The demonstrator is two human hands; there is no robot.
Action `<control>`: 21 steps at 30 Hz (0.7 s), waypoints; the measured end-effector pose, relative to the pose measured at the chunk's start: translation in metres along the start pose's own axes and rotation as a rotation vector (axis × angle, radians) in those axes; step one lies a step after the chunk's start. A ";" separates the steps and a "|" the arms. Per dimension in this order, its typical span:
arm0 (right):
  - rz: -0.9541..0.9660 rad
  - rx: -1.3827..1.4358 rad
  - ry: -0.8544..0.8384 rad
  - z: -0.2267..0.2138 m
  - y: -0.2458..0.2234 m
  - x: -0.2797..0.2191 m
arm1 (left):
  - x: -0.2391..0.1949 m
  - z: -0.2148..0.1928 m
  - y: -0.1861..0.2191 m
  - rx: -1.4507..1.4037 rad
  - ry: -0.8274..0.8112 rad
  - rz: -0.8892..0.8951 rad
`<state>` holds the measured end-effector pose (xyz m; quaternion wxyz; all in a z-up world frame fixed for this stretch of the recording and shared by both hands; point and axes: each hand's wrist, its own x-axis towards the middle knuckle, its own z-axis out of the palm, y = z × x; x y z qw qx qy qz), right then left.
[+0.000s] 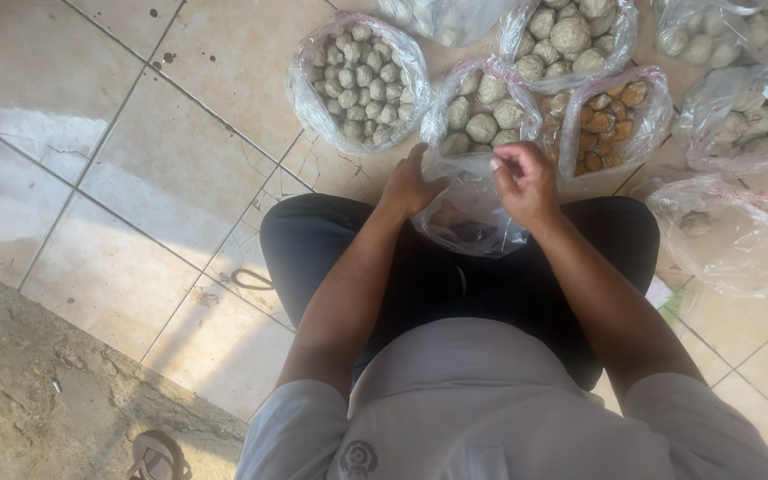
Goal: The person sits on a tiled floor and sorts small, round food items from larger plastic bags into smaller clear plastic bags. They handle the items by hand, transferring them between bags and occasionally tying the smaller bags closed.
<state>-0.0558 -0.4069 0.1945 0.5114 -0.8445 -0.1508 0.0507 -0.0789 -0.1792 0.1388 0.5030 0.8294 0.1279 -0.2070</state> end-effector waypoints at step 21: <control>0.967 0.226 0.375 0.040 0.115 0.032 | 0.050 -0.126 -0.005 -1.059 0.504 -0.570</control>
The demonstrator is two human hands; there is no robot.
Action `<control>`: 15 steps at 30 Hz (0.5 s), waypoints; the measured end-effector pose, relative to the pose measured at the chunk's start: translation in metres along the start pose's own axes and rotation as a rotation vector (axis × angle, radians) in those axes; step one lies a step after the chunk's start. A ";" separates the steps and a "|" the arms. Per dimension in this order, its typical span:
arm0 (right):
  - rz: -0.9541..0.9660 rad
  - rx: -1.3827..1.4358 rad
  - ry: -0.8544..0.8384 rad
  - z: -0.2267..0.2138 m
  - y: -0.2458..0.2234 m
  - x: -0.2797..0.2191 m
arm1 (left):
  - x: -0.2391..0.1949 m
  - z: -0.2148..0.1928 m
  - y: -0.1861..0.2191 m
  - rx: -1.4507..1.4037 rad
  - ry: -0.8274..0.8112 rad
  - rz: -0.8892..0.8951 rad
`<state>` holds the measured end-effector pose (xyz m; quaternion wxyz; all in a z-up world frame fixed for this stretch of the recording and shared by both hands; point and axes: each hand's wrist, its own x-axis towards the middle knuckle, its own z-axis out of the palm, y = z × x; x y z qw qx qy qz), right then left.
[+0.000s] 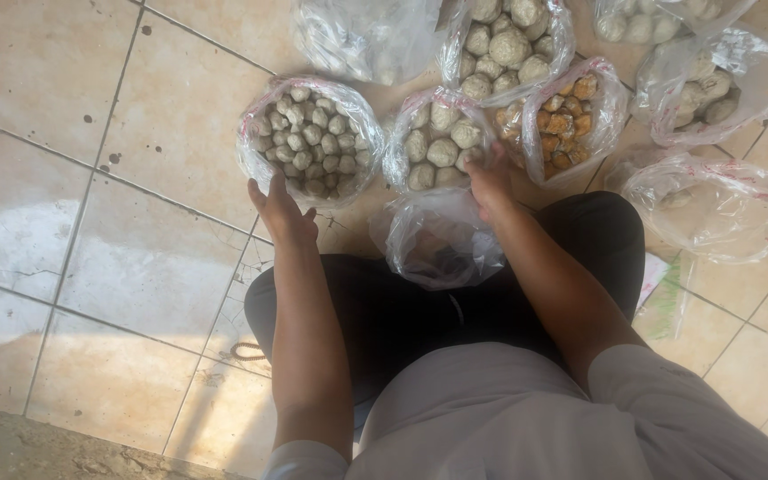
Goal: The person sits on a tiled floor and sorts small, round food items from larger plastic bags into smaller clear plastic bags. They handle the items by hand, transferring them between bags and occasionally tying the smaller bags closed.
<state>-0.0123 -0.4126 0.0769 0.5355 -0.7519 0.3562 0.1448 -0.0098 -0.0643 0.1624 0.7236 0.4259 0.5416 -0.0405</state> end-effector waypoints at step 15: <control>-0.526 -0.423 0.051 -0.027 -0.044 0.002 | -0.003 0.002 -0.024 0.171 0.057 0.025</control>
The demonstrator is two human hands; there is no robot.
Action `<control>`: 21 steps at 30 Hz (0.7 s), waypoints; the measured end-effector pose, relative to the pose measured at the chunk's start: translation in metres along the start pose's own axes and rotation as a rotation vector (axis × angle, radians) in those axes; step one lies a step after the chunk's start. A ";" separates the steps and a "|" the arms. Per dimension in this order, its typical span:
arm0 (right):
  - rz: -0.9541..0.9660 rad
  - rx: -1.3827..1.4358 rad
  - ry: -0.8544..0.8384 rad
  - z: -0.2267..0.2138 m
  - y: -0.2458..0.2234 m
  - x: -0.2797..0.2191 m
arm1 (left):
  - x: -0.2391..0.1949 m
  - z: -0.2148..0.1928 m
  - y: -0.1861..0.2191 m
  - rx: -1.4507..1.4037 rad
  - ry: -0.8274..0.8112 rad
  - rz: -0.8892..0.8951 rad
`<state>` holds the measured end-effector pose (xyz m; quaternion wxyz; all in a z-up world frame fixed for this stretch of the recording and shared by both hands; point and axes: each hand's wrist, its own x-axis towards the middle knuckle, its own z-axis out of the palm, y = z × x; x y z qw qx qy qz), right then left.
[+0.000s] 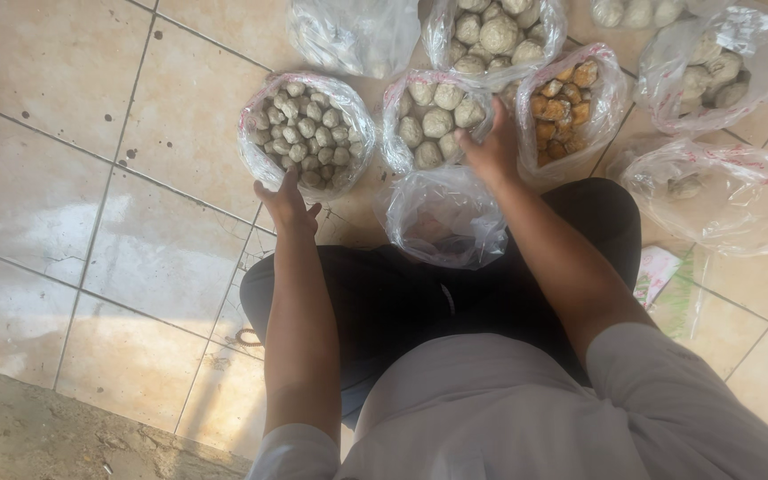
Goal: The person sits on a tiled floor and sorts small, round food items from larger plastic bags into smaller clear plastic bags. They handle the items by hand, transferring them between bags and occasionally tying the smaller bags closed.
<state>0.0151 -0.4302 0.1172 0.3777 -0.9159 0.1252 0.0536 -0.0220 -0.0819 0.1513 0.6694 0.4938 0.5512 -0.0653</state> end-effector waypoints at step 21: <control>-0.472 -0.289 -0.474 -0.033 -0.027 -0.152 | -0.058 0.034 -0.121 1.036 -0.447 0.530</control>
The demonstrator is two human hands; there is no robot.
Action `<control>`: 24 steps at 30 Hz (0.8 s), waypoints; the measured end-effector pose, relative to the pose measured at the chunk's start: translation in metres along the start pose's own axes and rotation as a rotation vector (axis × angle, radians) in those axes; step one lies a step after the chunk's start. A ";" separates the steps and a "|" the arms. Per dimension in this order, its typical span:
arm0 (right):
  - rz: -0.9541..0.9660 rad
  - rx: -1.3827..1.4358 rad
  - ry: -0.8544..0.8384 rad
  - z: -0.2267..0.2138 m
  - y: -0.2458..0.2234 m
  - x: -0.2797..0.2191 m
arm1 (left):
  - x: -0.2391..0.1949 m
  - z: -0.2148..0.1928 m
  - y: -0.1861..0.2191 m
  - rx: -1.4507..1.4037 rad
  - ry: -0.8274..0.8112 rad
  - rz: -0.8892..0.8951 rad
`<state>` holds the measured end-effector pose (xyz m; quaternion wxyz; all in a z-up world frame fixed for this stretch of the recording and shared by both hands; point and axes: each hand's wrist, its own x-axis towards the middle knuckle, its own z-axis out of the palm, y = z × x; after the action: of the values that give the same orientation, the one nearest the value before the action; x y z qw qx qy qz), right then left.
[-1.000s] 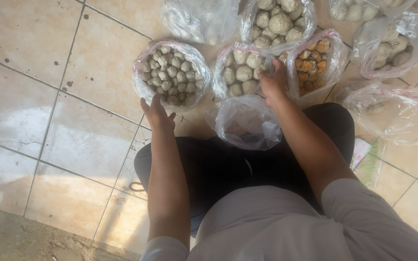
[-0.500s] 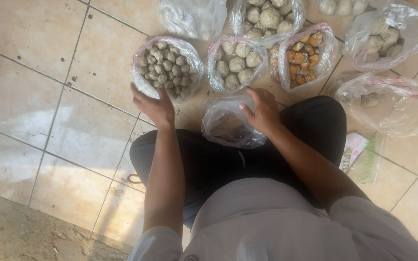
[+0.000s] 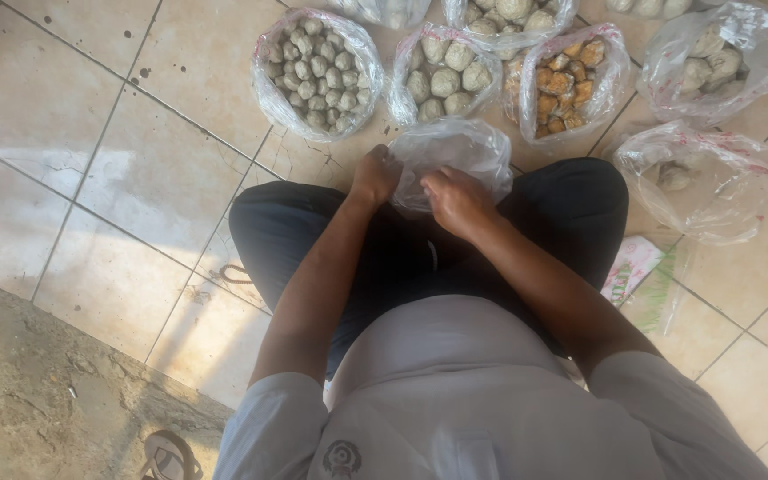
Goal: The person sits on a tiled floor and sorts small, round food items from larger plastic bags into smaller clear plastic bags. They handle the items by hand, transferring them between bags and occasionally tying the smaller bags closed.
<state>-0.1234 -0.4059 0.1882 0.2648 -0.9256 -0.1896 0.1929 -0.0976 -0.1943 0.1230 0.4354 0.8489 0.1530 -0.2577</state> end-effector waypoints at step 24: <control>0.317 -0.448 0.044 -0.090 0.060 -0.001 | -0.001 -0.005 0.041 -0.307 -0.393 0.235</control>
<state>-0.0686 -0.4916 0.2249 0.0242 -0.9832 -0.0745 0.1651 -0.0764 -0.2137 0.1532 0.6072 0.7186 0.0031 -0.3389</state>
